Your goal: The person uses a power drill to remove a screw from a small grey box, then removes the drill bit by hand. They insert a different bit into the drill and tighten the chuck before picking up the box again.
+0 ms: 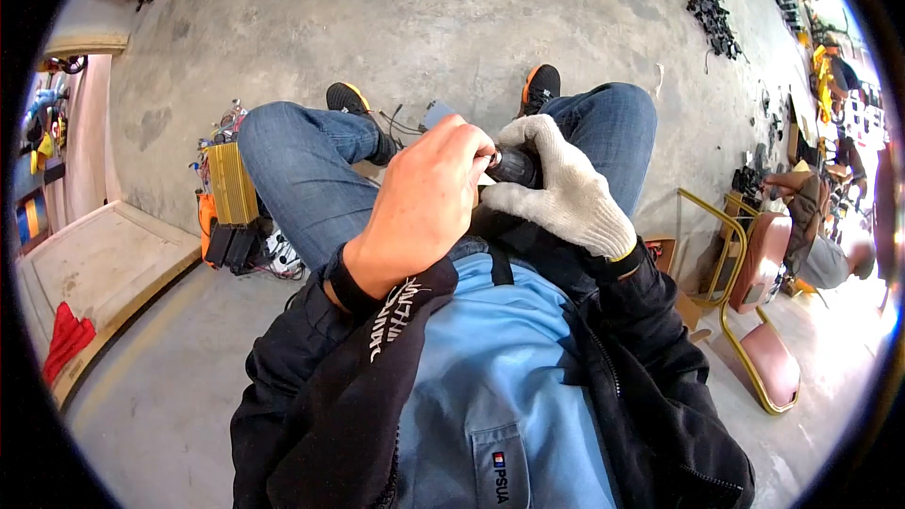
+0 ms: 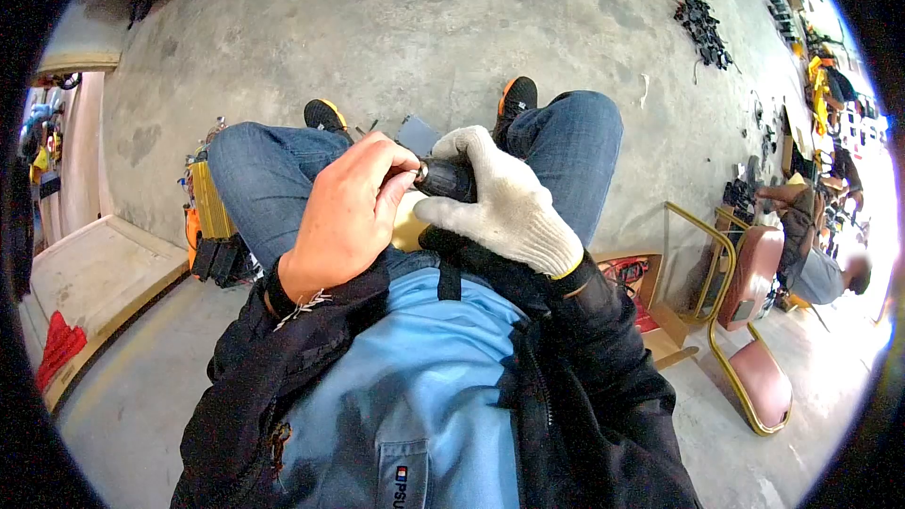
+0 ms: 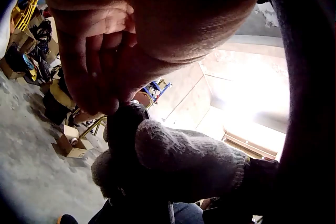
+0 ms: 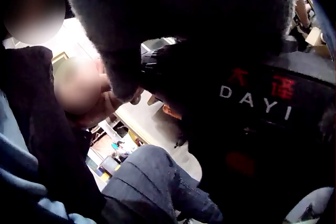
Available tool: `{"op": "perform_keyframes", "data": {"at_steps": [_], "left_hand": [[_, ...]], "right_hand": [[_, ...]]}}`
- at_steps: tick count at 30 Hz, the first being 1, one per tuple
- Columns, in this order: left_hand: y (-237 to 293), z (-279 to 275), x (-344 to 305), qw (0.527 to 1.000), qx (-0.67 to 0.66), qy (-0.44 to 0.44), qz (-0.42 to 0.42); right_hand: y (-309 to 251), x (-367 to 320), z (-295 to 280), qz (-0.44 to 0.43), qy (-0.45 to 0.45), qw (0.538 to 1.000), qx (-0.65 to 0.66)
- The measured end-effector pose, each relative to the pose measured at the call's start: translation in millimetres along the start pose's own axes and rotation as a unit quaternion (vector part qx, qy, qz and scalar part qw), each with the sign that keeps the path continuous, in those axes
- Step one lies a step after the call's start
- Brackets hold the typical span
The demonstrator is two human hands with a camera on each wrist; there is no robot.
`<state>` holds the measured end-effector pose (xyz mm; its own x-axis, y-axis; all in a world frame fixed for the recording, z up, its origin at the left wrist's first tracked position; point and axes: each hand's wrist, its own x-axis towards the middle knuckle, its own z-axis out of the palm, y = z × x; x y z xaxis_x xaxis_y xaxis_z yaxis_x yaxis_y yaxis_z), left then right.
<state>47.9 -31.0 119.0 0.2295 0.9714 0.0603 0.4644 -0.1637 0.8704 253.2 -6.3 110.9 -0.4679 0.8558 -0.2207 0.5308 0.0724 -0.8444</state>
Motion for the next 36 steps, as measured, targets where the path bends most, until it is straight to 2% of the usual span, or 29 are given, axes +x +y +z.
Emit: {"op": "perform_keyframes", "data": {"at_steps": [4,6,7,8,10,14,16,20,23,28,30,31,33,36], "left_hand": [[-1,0,-1,1.0,0.014,-0.002,0.002],[-1,1,-1,1.0,0.007,0.0,0.005],[-1,1,-1,1.0,0.002,0.003,0.008],[-1,1,-1,1.0,0.002,0.003,0.007],[-1,1,-1,1.0,0.01,0.001,0.012],[-1,0,-1,1.0,-0.006,-0.003,-0.003],[-1,0,-1,1.0,0.007,0.002,0.011],[-2,0,-1,1.0,0.001,0.0,0.011],[-1,0,-1,1.0,0.004,0.002,0.015],[-1,-1,-2,1.0,0.008,0.002,0.007],[-1,-1,-2,1.0,0.008,0.0,0.005],[-1,-1,-2,1.0,0.009,-0.001,0.004],[0,-1,-2,1.0,0.008,-0.001,0.004],[-1,-1,-2,1.0,0.012,-0.001,0.008]], "right_hand": [[0,0,-3,-0.013,0.002,0.998,0.064],[7,1,-6,-0.04,-0.033,0.996,0.071],[4,0,-8,-0.011,-0.051,0.993,0.107],[0,1,-11,-0.011,-0.052,0.993,0.107],[-7,3,-17,0.045,-0.092,0.992,0.073],[-8,0,-7,0.04,-0.04,0.998,0.004],[-8,0,-6,-0.013,-0.017,1.0,0.015],[1,1,-13,-0.014,-0.062,0.997,0.04],[1,5,-15,0.017,-0.107,0.992,0.057],[1,3,-5,0.041,-0.044,0.998,-0.011],[-1,2,-6,-0.017,-0.032,0.999,0.032],[0,3,-7,-0.017,-0.032,0.999,0.032],[2,4,-12,-0.052,-0.076,0.995,0.043],[4,5,-14,-0.051,-0.09,0.994,0.047]]}}
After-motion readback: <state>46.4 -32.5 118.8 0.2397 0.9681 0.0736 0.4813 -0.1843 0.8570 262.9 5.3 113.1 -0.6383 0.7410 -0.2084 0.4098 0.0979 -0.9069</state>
